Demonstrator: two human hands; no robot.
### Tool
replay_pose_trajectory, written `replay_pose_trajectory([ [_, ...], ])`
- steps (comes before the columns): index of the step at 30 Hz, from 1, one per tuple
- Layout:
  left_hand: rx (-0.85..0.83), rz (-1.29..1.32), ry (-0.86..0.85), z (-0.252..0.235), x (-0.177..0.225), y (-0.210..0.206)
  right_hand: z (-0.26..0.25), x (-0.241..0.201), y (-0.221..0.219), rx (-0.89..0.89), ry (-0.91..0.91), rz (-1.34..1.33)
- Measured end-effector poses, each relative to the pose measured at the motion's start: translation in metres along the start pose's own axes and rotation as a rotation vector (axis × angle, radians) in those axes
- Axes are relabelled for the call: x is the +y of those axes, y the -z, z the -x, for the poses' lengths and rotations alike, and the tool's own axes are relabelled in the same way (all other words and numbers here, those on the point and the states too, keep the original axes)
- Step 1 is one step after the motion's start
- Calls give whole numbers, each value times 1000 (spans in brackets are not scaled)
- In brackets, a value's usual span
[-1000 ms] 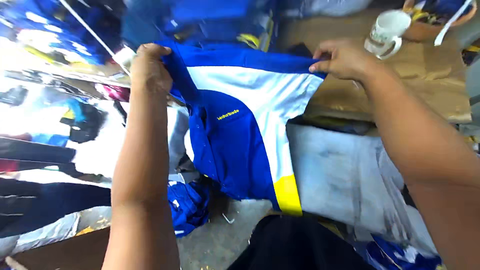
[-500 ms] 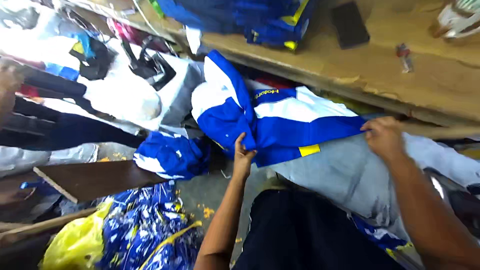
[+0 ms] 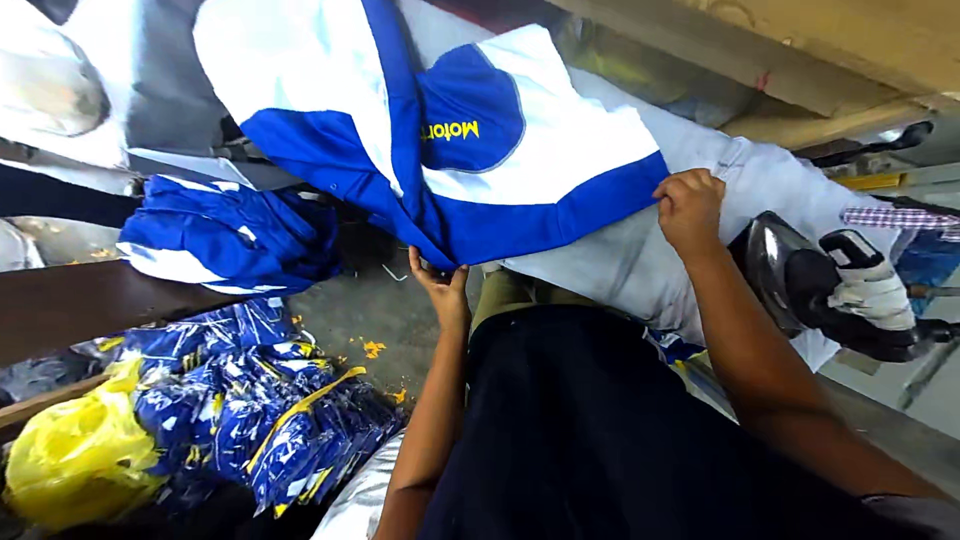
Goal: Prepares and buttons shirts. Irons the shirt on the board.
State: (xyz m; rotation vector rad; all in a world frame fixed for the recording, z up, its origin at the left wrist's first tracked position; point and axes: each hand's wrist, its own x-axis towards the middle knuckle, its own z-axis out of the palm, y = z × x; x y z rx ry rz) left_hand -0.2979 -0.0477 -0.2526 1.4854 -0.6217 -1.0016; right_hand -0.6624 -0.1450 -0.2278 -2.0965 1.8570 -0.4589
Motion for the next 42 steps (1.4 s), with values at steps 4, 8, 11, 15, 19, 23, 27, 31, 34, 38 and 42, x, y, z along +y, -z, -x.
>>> replay_pose_trajectory([
  [4,71,-497,-95,17,-7,18,-2,-12,2,-223,-145,1],
  [8,-76,-896,-772,23,4,11,-13,-27,5,-11,-132,-58],
  [11,-313,-1058,-847,20,3,-18,-14,-29,-16,83,-82,-48],
  [15,-525,-1259,-773,-3,-15,-26,-1,-16,-50,7,-84,35],
  [19,-646,-1277,-869,-14,-11,-21,12,1,-56,-39,-92,122],
  [23,-879,-1252,-808,18,3,-27,33,11,-41,-47,-155,148],
  [27,-903,-1204,-758,30,5,-43,26,-2,-25,-37,-212,57],
  [31,-772,-1076,-837,18,3,-83,-19,-29,-36,19,-37,-22],
  [34,-726,-1180,-861,4,-18,-103,-50,-29,-53,-99,-16,22],
  [38,-758,-1307,-846,-8,-51,-100,-66,-8,-59,-163,-59,104],
  [42,-745,-1237,-913,9,-44,-97,-52,-12,-58,-75,-30,89],
])
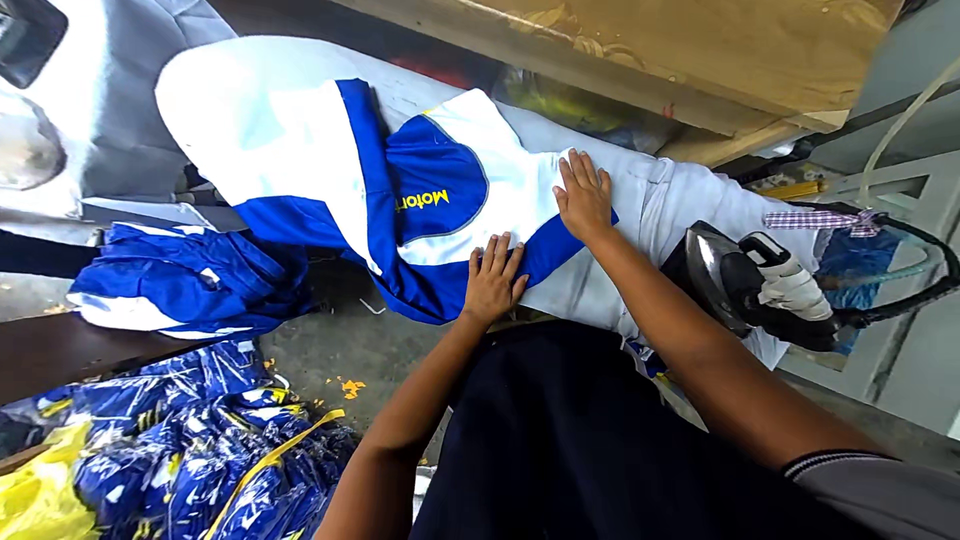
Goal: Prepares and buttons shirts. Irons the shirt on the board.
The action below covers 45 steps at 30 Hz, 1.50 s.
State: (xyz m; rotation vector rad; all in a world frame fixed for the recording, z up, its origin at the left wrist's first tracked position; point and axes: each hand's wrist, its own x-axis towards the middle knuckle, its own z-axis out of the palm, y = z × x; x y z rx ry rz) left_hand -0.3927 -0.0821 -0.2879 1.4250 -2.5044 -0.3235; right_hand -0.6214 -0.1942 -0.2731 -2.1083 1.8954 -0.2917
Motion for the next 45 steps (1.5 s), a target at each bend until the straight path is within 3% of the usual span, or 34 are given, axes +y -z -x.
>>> replay_pose_trajectory([
  [2,41,-10,-87,10,4,-7,5,7,-10,40,22,19],
  [8,-102,-37,-136,18,5,-16,1,16,0,-108,-44,41],
  [11,-104,56,-120,19,8,-5,17,9,49,-93,-105,-79],
  [15,-55,231,-91,38,5,29,95,40,158,-10,-282,-69],
  [18,-31,289,23,58,-4,49,153,86,218,-226,-549,11],
  [21,-24,293,88,67,-12,56,170,123,225,-469,-725,-49],
  [27,-85,292,32,64,-18,65,159,139,203,-373,-634,-28],
  [31,-84,298,-4,51,-33,75,164,100,201,-270,-631,3],
  [36,-122,319,-17,-8,-63,99,154,-11,197,-240,-609,-94],
  [40,-181,267,-94,-54,-76,87,129,-94,154,-280,-540,-146],
  [45,-376,114,-62,-77,-88,62,114,-155,96,-378,-595,-160],
])
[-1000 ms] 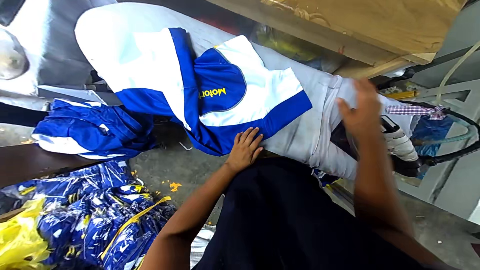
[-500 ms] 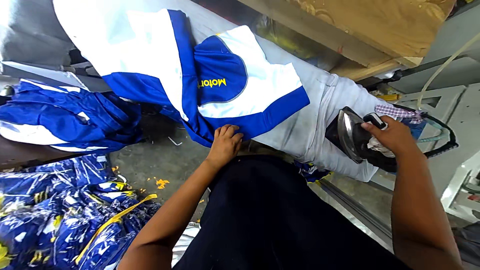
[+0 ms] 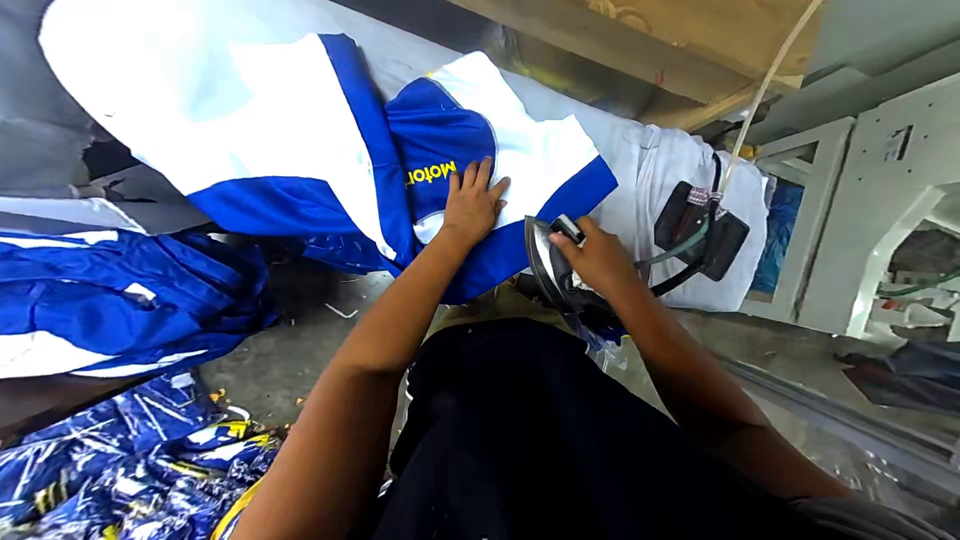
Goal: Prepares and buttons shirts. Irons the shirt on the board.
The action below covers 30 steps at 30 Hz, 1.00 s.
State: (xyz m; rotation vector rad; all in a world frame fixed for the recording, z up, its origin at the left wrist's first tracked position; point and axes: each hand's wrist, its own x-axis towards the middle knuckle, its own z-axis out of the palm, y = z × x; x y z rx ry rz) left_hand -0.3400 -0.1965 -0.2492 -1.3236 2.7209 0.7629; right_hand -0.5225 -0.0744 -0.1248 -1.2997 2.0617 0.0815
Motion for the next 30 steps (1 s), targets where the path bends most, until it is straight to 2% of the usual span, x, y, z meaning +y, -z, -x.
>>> replay_pose_trajectory([
  [6,-21,10,-30,-5,-15,2,-11,-19,-9,88,-140,-25],
  [10,-67,42,-32,-7,-15,13,-35,-30,-1,171,-174,-95],
  [12,-77,64,-37,1,-13,18,-31,-24,-4,188,-169,-108],
  [17,95,253,-143,57,3,26,-13,-7,-7,163,-189,-71],
  [23,-198,265,-176,102,25,15,-61,-23,16,238,-176,-137],
  [26,-177,277,-143,126,17,18,-52,-21,15,176,-122,-102],
  [30,-102,390,-22,165,-6,30,-22,11,-1,98,15,-3],
])
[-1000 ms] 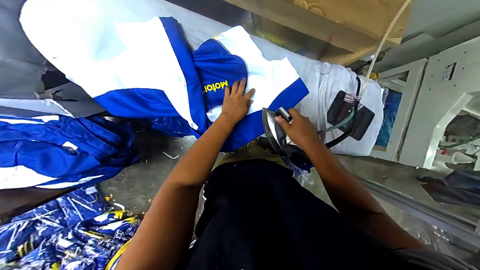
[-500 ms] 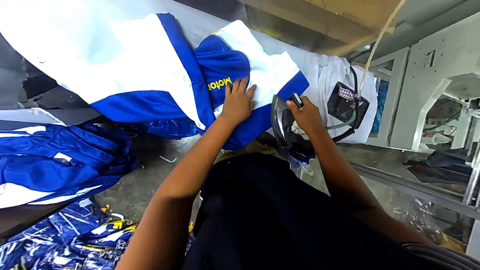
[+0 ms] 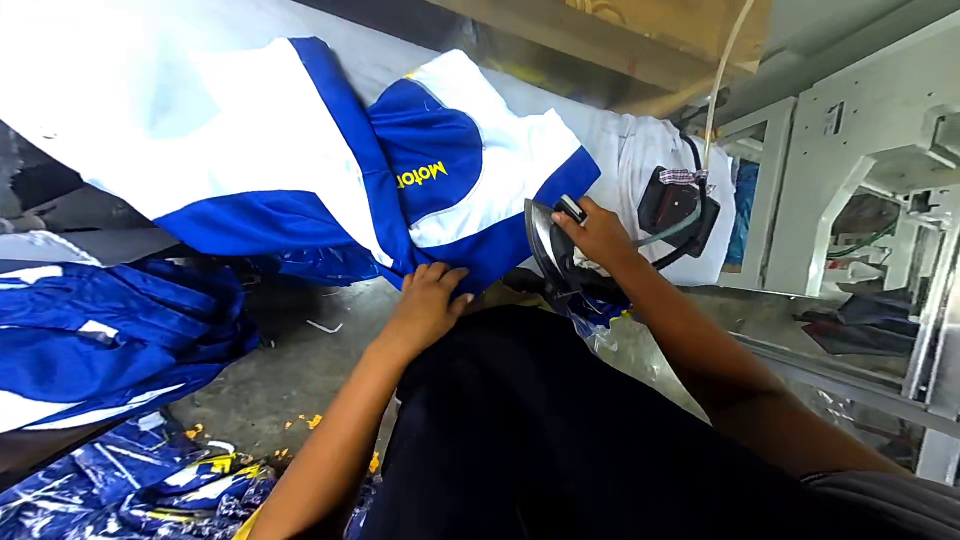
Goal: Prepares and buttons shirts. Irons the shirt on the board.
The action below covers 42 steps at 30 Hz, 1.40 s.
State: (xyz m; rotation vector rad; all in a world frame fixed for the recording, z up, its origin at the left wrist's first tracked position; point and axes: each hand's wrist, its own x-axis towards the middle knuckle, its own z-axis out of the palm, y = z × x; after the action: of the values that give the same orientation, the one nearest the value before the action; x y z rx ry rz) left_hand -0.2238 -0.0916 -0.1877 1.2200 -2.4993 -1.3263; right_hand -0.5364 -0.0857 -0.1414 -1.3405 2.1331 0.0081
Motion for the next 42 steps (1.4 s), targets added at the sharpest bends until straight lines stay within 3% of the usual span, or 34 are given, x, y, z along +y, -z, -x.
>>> replay_pose_trajectory([
  [3,18,51,85,17,-3,2,-4,7,5,21,-52,-17],
  [7,-61,94,96,0,15,-7,-30,-13,19,39,-108,-69],
  [14,-279,-82,-26,-59,63,-39,-13,22,17,-103,145,44],
  [17,-331,-178,-21,-81,67,-51,-11,46,31,-38,57,-30],
  [22,-279,-303,-15,-105,58,-74,-41,67,59,109,-43,-103],
  [28,-348,-408,58,-112,67,-74,-113,26,78,66,30,41],
  [32,-398,-429,100,-112,72,-74,-134,-8,83,28,41,37],
  [38,-379,-376,123,-112,76,-71,-117,21,82,40,-2,15],
  [42,-417,-392,136,-114,75,-73,-128,14,86,78,-59,-28],
])
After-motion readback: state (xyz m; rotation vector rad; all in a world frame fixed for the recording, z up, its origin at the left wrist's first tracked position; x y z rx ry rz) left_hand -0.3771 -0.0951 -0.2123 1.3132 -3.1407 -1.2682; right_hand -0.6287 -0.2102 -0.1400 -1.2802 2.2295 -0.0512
